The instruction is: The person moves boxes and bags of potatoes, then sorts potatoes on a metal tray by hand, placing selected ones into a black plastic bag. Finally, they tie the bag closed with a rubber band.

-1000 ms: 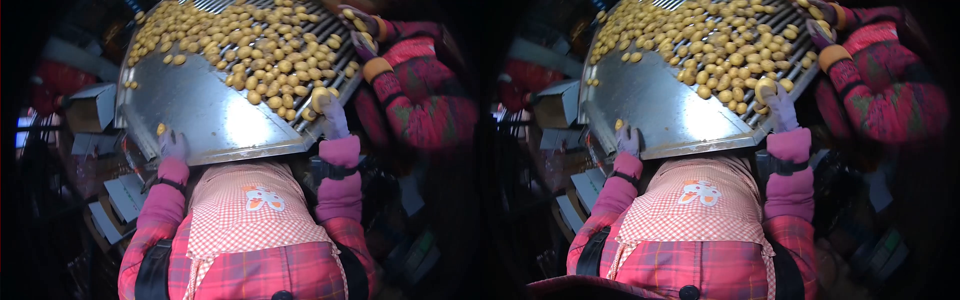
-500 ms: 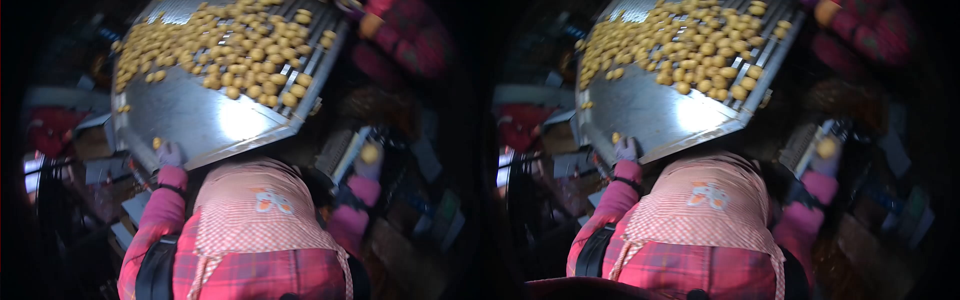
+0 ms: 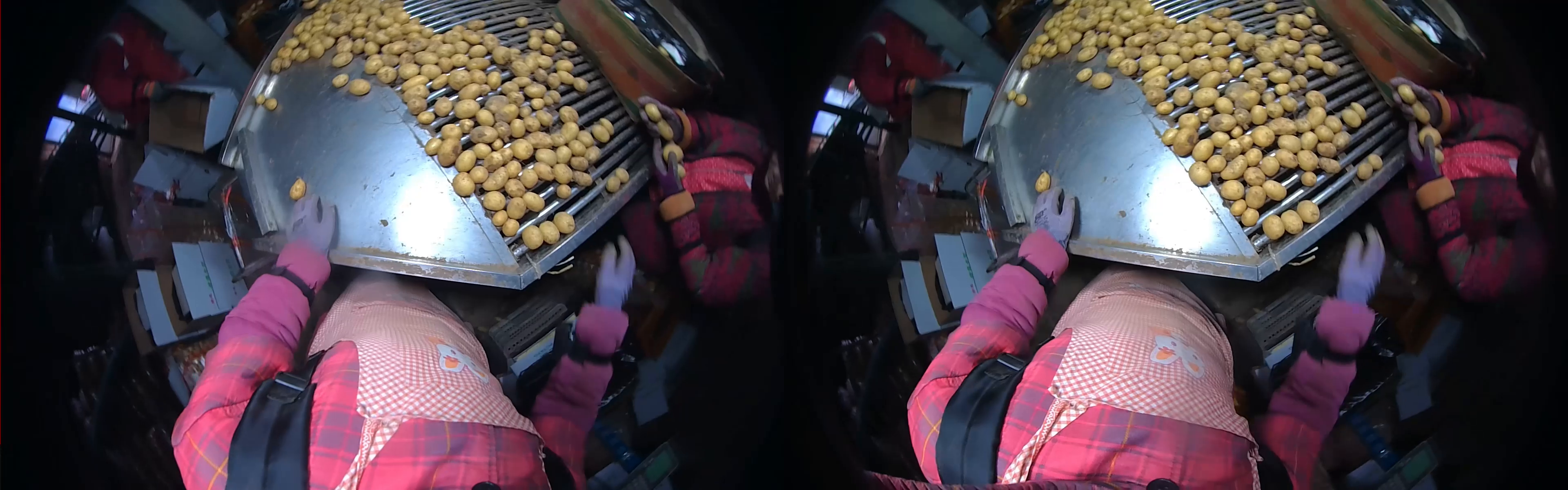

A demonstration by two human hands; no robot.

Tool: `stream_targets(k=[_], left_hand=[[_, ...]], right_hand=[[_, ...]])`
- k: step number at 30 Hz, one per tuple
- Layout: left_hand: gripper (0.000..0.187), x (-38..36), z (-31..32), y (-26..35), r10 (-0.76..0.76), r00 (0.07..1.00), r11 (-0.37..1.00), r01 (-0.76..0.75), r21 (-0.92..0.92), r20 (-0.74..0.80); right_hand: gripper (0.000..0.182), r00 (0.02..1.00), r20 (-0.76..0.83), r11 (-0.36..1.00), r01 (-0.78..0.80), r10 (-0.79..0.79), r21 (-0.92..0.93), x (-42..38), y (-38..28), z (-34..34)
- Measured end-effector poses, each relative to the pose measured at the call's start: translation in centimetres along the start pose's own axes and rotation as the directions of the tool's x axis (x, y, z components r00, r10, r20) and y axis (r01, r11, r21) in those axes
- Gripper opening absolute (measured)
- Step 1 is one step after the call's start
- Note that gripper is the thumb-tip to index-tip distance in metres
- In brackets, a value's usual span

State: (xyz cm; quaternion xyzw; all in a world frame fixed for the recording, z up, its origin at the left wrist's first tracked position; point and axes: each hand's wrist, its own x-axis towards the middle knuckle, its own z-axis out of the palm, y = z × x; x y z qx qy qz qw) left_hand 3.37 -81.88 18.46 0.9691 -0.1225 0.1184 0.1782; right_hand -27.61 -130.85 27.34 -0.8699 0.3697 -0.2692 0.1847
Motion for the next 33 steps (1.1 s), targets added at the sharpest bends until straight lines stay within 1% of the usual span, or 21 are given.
stream_targets(k=[2, 4, 7, 9, 10, 12, 13, 15, 17, 18, 19, 21, 22, 24, 26, 27, 28, 29, 30, 31, 33], left_hand=[[0.052, 0.3, -1.2, 1.1, -0.131, 0.974, 0.991, 0.125, 0.045, 0.187], [0.053, 0.5, -1.8, 1.6, -0.166, 0.964, 0.986, 0.165, 0.020, 0.210], [0.054, 0.1, -1.8, 1.6, -0.177, 0.961, 0.984, 0.180, 0.008, 0.214], [0.054, 0.5, -2.0, 1.6, -0.155, 0.969, 0.987, 0.161, -0.013, 0.194], [0.054, 0.6, -2.2, 2.0, -0.167, 0.969, 0.984, 0.174, -0.027, 0.182], [0.054, 0.9, -3.0, 2.6, -0.185, 0.963, 0.981, 0.192, -0.015, 0.196], [0.054, 1.2, -3.4, 2.8, -0.192, 0.960, 0.980, 0.200, -0.021, 0.204], [0.053, 1.4, -3.8, 3.2, -0.141, 0.961, 0.990, 0.144, 0.005, 0.238], [0.053, 1.6, -3.4, 3.4, -0.133, 0.958, 0.991, 0.131, 0.024, 0.255], [0.053, 1.5, -3.3, 3.4, -0.156, 0.955, 0.988, 0.147, 0.051, 0.253], [0.054, 1.5, -2.9, 3.1, -0.132, 0.962, 0.991, 0.123, 0.053, 0.237], [0.055, 1.3, -2.0, 2.3, -0.080, 0.971, 0.997, 0.074, 0.035, 0.227], [0.055, 1.2, -1.8, 2.0, -0.084, 0.975, 0.996, 0.080, 0.027, 0.205], [0.057, 1.2, -2.1, 2.4, -0.086, 0.970, 0.996, 0.076, 0.050, 0.228], [0.057, 1.2, -2.6, 2.7, -0.077, 0.970, 0.996, 0.065, 0.061, 0.232], [0.057, 1.0, -2.2, 2.6, -0.112, 0.970, 0.992, 0.096, 0.082, 0.214], [0.057, 1.0, -2.5, 2.6, -0.148, 0.969, 0.986, 0.129, 0.103, 0.197], [0.057, 0.8, -2.8, 2.7, -0.111, 0.972, 0.992, 0.095, 0.086, 0.208], [0.058, 1.2, -2.9, 2.9, -0.061, 0.975, 0.997, 0.050, 0.055, 0.215], [0.058, 1.3, -3.5, 3.3, -0.086, 0.965, 0.996, 0.080, 0.037, 0.249], [0.058, 0.9, -3.1, 3.2, -0.090, 0.972, 0.995, 0.079, 0.060, 0.219]], right_hand=[[0.041, 0.975, 0.099, 0.971, 0.180, -0.197, 0.161, 5.1, -7.0, 4.2], [0.045, 0.926, 0.255, 0.955, 0.239, -0.279, 0.175, 9.1, -11.6, 8.5], [0.056, 0.875, 0.348, 0.942, 0.311, -0.337, 0.129, 14.9, -11.2, 16.6], [0.067, 0.918, 0.351, 0.956, 0.251, -0.186, -0.152, 18.7, -9.2, 20.9], [0.067, 0.916, 0.346, 0.950, 0.272, -0.206, -0.154, 19.4, -9.5, 22.3], [0.078, 0.949, 0.316, 0.903, 0.132, 0.005, -0.409, 19.1, -10.6, 24.4], [0.081, 0.892, 0.386, 0.896, -0.045, 0.235, -0.442, 17.6, -17.4, 20.6], [0.080, 0.867, 0.498, 0.945, 0.153, 0.012, -0.289, 18.1, -17.6, 22.4], [0.072, 0.924, 0.329, 0.978, 0.209, -0.196, -0.005, 16.3, -16.3, 27.0], [0.069, 0.903, 0.368, 0.975, 0.187, -0.220, 0.123, 14.0, -19.3, 25.1], [0.072, 0.894, 0.405, 0.952, 0.271, -0.195, -0.141, 12.9, -19.0, 28.1], [0.071, 0.828, 0.559, 0.986, 0.129, -0.050, -0.103, 10.1, -24.5, 22.3], [0.073, 0.783, 0.619, 0.993, 0.108, -0.057, -0.046, 9.8, -25.0, 22.0], [0.069, 0.783, 0.537, 0.945, 0.201, -0.314, 0.259, 7.3, -24.8, 21.8], [0.063, 0.701, 0.612, 0.890, 0.073, -0.366, 0.450, 7.1, -25.0, 17.8], [0.056, 0.828, 0.449, 0.887, 0.118, -0.336, 0.446, 7.2, -22.7, 18.3], [0.051, 0.883, 0.399, 0.868, 0.018, -0.247, 0.497, 8.9, -20.8, 17.6], [0.044, 0.941, 0.206, 0.896, 0.166, -0.269, 0.412, 10.8, -18.5, 16.1], [0.035, 0.988, 0.150, 0.922, -0.020, -0.041, 0.387, 12.2, -16.3, 15.2], [0.041, 0.985, 0.175, 0.994, -0.022, 0.004, 0.106, 13.9, -13.4, 13.4], [0.058, 0.990, 0.135, 0.997, 0.038, -0.028, -0.074, 15.4, -1.6, 15.8]])
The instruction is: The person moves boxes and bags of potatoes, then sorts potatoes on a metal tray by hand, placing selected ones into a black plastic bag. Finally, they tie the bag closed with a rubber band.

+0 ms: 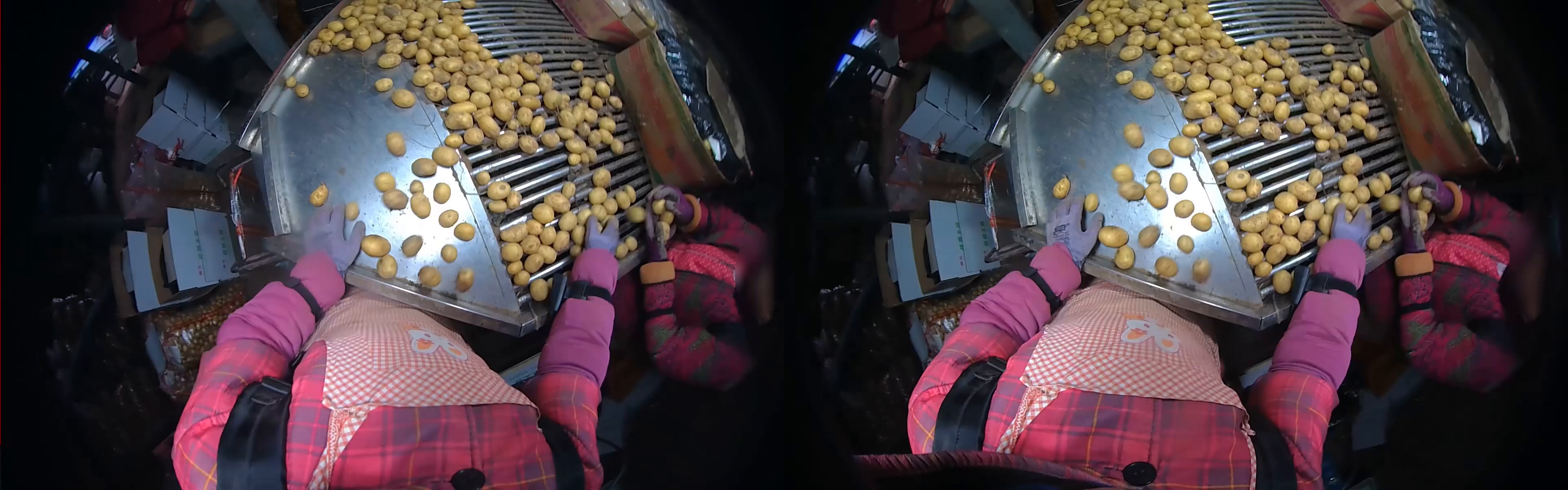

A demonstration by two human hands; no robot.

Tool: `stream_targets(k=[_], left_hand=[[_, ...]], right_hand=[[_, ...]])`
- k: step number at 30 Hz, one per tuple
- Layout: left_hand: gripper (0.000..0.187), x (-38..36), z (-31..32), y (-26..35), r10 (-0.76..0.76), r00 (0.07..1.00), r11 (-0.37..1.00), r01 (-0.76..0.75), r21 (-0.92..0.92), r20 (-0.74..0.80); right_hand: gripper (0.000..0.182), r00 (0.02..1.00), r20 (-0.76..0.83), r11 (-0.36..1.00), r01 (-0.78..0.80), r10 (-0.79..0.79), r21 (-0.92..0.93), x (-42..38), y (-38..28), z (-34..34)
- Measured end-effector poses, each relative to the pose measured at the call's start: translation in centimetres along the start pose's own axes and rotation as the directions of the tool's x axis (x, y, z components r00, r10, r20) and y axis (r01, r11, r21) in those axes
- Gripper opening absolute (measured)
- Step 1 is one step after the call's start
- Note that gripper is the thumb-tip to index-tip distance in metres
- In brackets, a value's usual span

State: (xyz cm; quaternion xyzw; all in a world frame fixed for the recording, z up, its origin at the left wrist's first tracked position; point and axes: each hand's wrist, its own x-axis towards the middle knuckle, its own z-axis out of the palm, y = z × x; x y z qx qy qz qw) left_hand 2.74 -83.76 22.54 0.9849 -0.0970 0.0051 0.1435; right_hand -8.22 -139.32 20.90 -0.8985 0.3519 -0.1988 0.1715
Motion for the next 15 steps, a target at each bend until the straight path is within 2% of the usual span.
stream_targets(k=[1, 3, 5, 7, 8, 9, 10, 11, 13, 14, 15], left_hand=[[0.057, 0.1, 0.2, -0.1, 0.003, 1.000, 0.999, -0.003, 0.038, -0.021], [0.057, 0.1, 0.0, -0.2, -0.007, 1.000, 0.999, 0.007, 0.033, 0.007], [0.057, 0.2, -0.8, 0.0, 0.012, 0.998, 0.999, -0.014, 0.035, 0.059], [0.057, 0.5, -2.2, 0.9, -0.011, 0.987, 0.998, 0.001, 0.067, 0.159], [0.057, 0.3, -1.6, 0.5, 0.035, 0.979, 0.998, -0.045, 0.048, 0.200], [0.056, 0.1, -1.0, -0.3, 0.089, 0.985, 0.996, -0.092, 0.014, 0.149], [0.056, 0.2, -0.5, -0.5, 0.125, 0.989, 0.992, -0.124, -0.018, 0.077], [0.056, 0.3, -0.4, -0.4, 0.134, 0.988, 0.991, -0.132, -0.032, 0.078], [0.055, 0.3, -0.8, -0.6, 0.144, 0.981, 0.989, -0.142, -0.031, 0.126], [0.055, 0.5, -1.1, -0.8, 0.143, 0.982, 0.990, -0.141, -0.028, 0.127], [0.056, 0.7, -1.3, -0.8, 0.186, 0.972, 0.981, -0.175, -0.084, 0.144]], right_hand=[[0.058, 1.000, -0.003, 1.000, 0.014, -0.014, -0.010, -0.3, -0.7, 0.6], [0.071, 0.956, -0.006, 0.950, -0.291, 0.293, -0.115, -2.5, -3.5, 1.8], [0.074, 0.943, 0.166, 0.928, -0.232, 0.287, -0.292, -3.7, -6.5, 2.4], [0.073, 0.974, 0.144, 0.931, -0.117, 0.175, -0.345, -6.5, -10.1, 3.0], [0.068, 0.972, 0.185, 0.969, -0.101, 0.144, -0.226, -8.1, -13.7, 1.9], [0.061, 0.997, 0.080, 0.985, -0.010, 0.024, -0.174, -10.0, -14.1, 3.6], [0.060, 0.988, 0.149, 0.989, -0.020, 0.043, -0.148, -11.5, -18.1, 1.9], [0.061, 0.981, 0.191, 0.992, 0.052, -0.030, -0.112, -12.7, -19.4, 1.9], [0.054, 0.954, 0.214, 0.969, 0.170, -0.208, 0.181, -14.7, -20.5, 1.9], [0.054, 0.954, 0.216, 0.968, 0.169, -0.208, 0.184, -14.5, -20.3, 1.7], [0.048, 0.982, 0.120, 0.981, 0.126, -0.144, 0.148, -13.7, -18.7, 0.6]])
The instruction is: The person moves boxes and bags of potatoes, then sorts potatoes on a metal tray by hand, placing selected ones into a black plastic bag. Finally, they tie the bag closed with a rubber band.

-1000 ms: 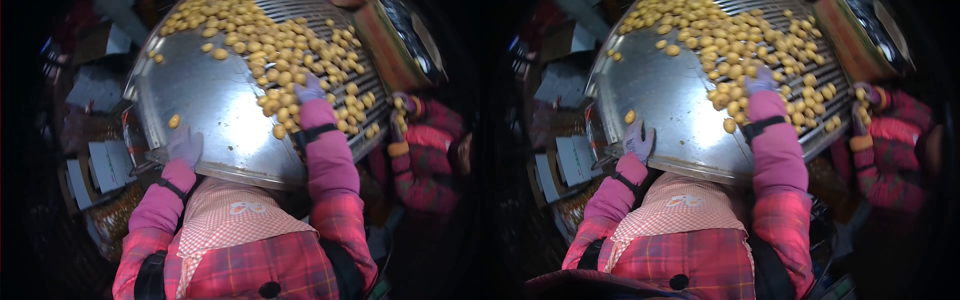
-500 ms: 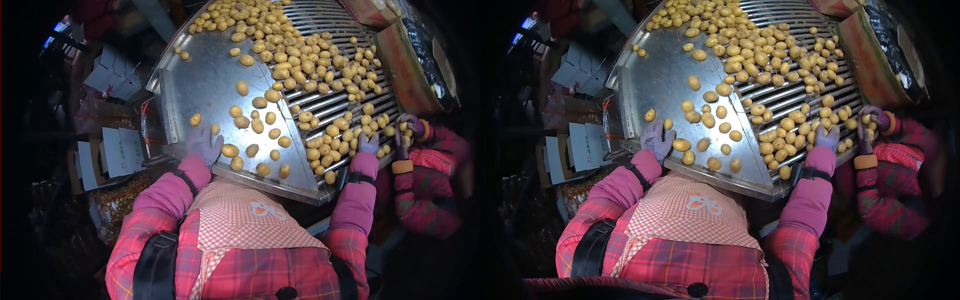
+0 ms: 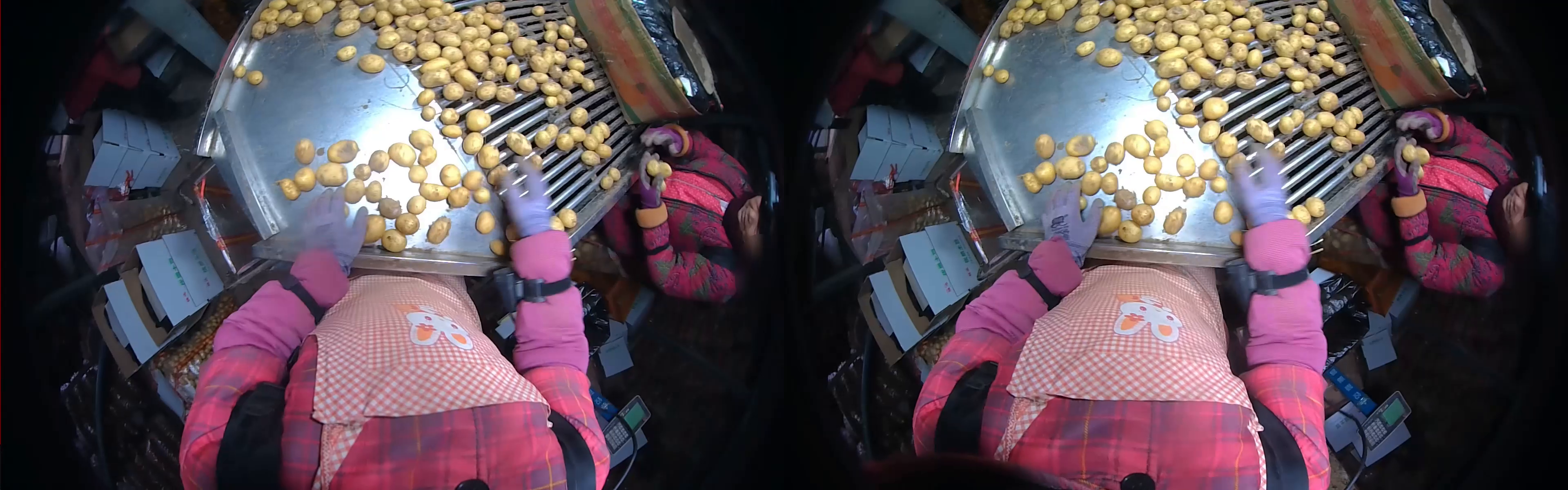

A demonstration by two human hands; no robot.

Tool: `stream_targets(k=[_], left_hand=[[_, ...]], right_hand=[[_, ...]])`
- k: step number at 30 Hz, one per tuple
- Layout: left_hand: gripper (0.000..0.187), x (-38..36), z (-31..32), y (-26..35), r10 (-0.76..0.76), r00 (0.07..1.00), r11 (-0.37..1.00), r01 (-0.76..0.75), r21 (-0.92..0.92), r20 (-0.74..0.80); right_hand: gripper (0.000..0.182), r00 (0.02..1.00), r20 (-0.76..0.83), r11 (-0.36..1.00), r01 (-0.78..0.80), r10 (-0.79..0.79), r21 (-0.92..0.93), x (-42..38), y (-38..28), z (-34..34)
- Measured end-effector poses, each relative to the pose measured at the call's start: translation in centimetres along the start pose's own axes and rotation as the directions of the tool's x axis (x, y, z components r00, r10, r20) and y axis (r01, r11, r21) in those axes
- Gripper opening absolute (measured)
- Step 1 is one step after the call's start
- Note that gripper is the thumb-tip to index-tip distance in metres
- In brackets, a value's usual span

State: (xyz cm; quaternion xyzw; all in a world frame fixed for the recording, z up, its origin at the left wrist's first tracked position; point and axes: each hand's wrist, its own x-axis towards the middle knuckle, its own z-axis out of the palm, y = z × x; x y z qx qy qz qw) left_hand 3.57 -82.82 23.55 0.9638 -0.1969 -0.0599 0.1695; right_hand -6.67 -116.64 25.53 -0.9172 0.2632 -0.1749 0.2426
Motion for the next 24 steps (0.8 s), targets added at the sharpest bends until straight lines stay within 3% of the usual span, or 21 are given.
stream_targets(k=[1, 2, 3, 5, 9, 12, 14, 16, 20, 24], left_hand=[[0.057, -0.2, -0.1, -0.1, 0.039, 0.999, 0.998, -0.038, -0.050, 0.023], [0.057, -0.7, 0.1, -0.2, 0.026, 0.999, 0.999, -0.025, -0.045, 0.033], [0.056, -0.7, 0.3, -0.2, 0.049, 0.999, 0.998, -0.049, -0.037, 0.003], [0.055, -0.7, 0.5, -0.2, 0.079, 0.996, 0.996, -0.080, -0.039, -0.031], [0.057, -0.5, 0.4, -0.9, 0.163, 0.987, 0.981, -0.160, -0.110, 0.014], [0.055, -0.5, -0.8, -0.8, 0.198, 0.980, 0.960, -0.194, -0.201, 0.001], [0.057, -0.3, -1.1, -0.8, 0.200, 0.979, 0.962, -0.189, -0.196, 0.037], [0.059, -0.6, -1.0, -0.8, 0.205, 0.976, 0.961, -0.185, -0.207, 0.078], [0.057, -0.8, -1.1, -1.1, 0.207, 0.974, 0.956, -0.182, -0.230, 0.089], [0.054, -1.0, -0.7, -1.6, 0.244, 0.967, 0.929, -0.213, -0.303, 0.067]], right_hand=[[0.042, 0.994, -0.102, 0.998, -0.054, 0.051, -0.025, 0.3, 2.1, -1.7], [0.043, 0.983, -0.182, 0.975, -0.065, 0.026, -0.213, 0.5, 6.4, -3.1], [0.049, 0.983, -0.062, 0.790, -0.175, 0.172, -0.588, 0.6, 7.0, -5.6], [0.063, 0.837, 0.013, 0.405, -0.251, 0.546, -0.879, -0.6, 8.3, -7.2], [0.062, 0.824, 0.100, 0.474, -0.217, 0.557, -0.853, -3.2, 5.7, -5.1], [0.061, 0.767, 0.098, 0.502, -0.312, 0.635, -0.807, -5.4, 2.4, -2.3], [0.055, 0.881, -0.064, 0.620, -0.380, 0.469, -0.686, -7.7, 0.0, -0.7], [0.049, 0.942, -0.208, 0.882, -0.323, 0.264, -0.344, -10.1, 1.9, 2.6], [0.052, 0.995, 0.062, 0.934, -0.053, 0.080, -0.354, -9.9, -7.1, 3.4], [0.056, 0.985, 0.062, 0.942, -0.134, 0.160, -0.307, -10.5, -8.4, 6.2]])
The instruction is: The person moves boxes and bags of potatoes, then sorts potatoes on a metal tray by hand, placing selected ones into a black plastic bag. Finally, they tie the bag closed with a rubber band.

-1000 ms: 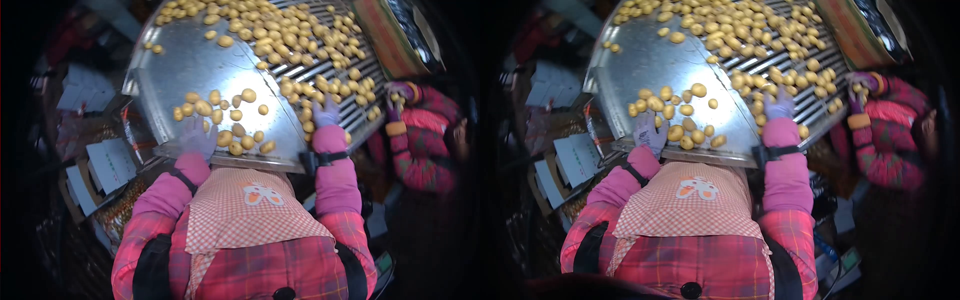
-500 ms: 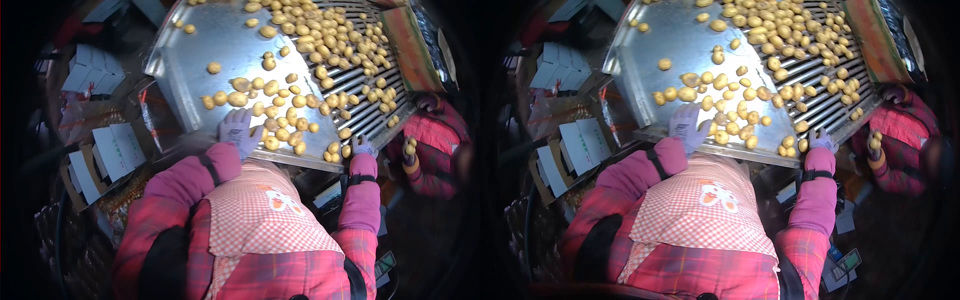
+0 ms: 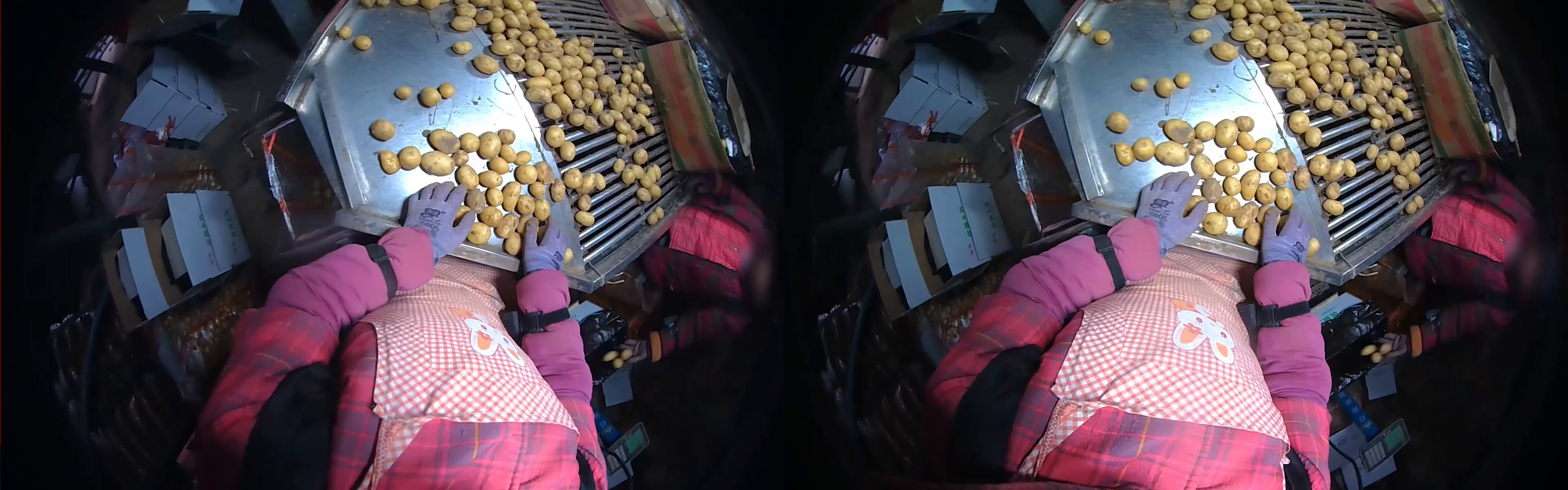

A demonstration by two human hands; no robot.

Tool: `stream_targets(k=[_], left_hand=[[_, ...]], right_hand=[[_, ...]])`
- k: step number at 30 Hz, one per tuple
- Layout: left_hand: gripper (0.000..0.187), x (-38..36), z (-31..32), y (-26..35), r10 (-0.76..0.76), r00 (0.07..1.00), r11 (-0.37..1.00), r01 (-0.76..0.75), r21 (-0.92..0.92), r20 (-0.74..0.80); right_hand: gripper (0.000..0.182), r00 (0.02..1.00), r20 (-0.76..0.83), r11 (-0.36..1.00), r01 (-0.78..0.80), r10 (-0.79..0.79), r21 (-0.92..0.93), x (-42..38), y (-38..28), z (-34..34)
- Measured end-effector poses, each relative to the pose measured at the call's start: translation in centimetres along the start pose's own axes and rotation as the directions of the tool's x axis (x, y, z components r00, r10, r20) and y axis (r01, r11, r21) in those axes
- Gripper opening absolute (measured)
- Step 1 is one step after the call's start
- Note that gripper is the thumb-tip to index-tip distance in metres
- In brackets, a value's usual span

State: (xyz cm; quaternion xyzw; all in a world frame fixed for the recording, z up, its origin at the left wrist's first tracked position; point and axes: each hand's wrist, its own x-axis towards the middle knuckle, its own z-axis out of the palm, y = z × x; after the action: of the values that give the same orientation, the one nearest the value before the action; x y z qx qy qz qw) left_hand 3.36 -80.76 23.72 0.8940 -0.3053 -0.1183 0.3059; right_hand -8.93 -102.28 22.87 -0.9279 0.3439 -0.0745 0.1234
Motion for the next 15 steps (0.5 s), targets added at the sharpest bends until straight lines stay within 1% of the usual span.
stream_targets(k=[2, 3, 4, 5, 6, 7, 8, 9, 10, 11, 12, 14, 15], left_hand=[[0.052, -0.4, -0.1, -0.3, 0.012, 1.000, 1.000, -0.012, -0.005, 0.008], [0.049, -0.4, 0.0, -0.5, 0.034, 0.999, 0.997, -0.036, -0.065, -0.033], [0.045, -0.4, 0.0, -0.6, 0.055, 0.996, 0.990, -0.064, -0.124, -0.073], [0.045, -0.4, -0.3, -0.9, 0.057, 0.995, 0.990, -0.066, -0.122, -0.076], [0.041, -0.4, -0.7, -1.3, 0.031, 0.998, 0.985, -0.042, -0.170, -0.063], [0.037, -0.5, -1.1, -1.7, 0.012, 0.999, 0.975, -0.022, -0.223, -0.048], [0.034, -0.8, -1.7, -1.9, 0.005, 0.997, 0.970, -0.023, -0.241, -0.078], [0.031, -1.0, -2.4, -2.4, -0.001, 0.994, 0.966, -0.027, -0.257, -0.110], [0.032, -0.9, -2.4, -3.3, 0.014, 0.982, 0.974, -0.056, -0.218, -0.189], [0.032, -0.7, -2.4, -4.2, 0.032, 0.963, 0.981, -0.081, -0.175, -0.266], [0.032, -0.2, -2.9, -4.9, 0.045, 0.961, 0.980, -0.095, -0.173, -0.271], [0.032, 1.4, -3.7, -5.6, 0.030, 0.936, 0.991, -0.074, -0.114, -0.350], [0.032, 2.3, -4.9, -5.4, 0.036, 0.943, 0.997, -0.057, -0.053, -0.331]], right_hand=[[0.061, 1.000, 0.006, 0.998, 0.026, -0.026, -0.052, 0.1, -0.7, 0.2], [0.061, 1.000, 0.003, 0.998, 0.031, -0.031, -0.047, 0.5, -1.2, 0.3], [0.066, 0.999, 0.012, 0.999, 0.032, -0.032, 0.000, 0.9, -1.7, 0.3], [0.072, 0.999, 0.021, 0.998, 0.031, -0.032, 0.047, 1.3, -2.3, 0.2], [0.072, 0.999, 0.018, 0.998, 0.031, -0.032, 0.049, 1.9, -3.1, 0.2], [0.076, 0.993, 0.120, 0.997, -0.020, 0.011, 0.073, 2.6, -3.9, 0.1], [0.081, 0.974, 0.219, 0.994, -0.072, 0.051, 0.087, 3.1, -4.5, 0.0], [0.082, 0.988, 0.149, 0.990, -0.052, 0.032, 0.131, 3.2, -4.9, 0.8], [0.083, 0.997, 0.076, 0.984, -0.030, 0.016, 0.178, 3.4, -5.4, 1.8], [0.082, 0.974, 0.227, 0.976, -0.031, -0.019, 0.214, 4.1, -6.3, 0.8], [0.068, 0.955, 0.274, 0.958, 0.035, -0.116, 0.284, 4.7, -7.0, 0.4], [0.047, 0.907, 0.405, 0.862, -0.111, -0.115, 0.495, 6.6, -7.7, -2.5], [0.041, 0.976, 0.209, 0.880, -0.040, -0.067, 0.473, 7.8, -6.5, -2.5]])
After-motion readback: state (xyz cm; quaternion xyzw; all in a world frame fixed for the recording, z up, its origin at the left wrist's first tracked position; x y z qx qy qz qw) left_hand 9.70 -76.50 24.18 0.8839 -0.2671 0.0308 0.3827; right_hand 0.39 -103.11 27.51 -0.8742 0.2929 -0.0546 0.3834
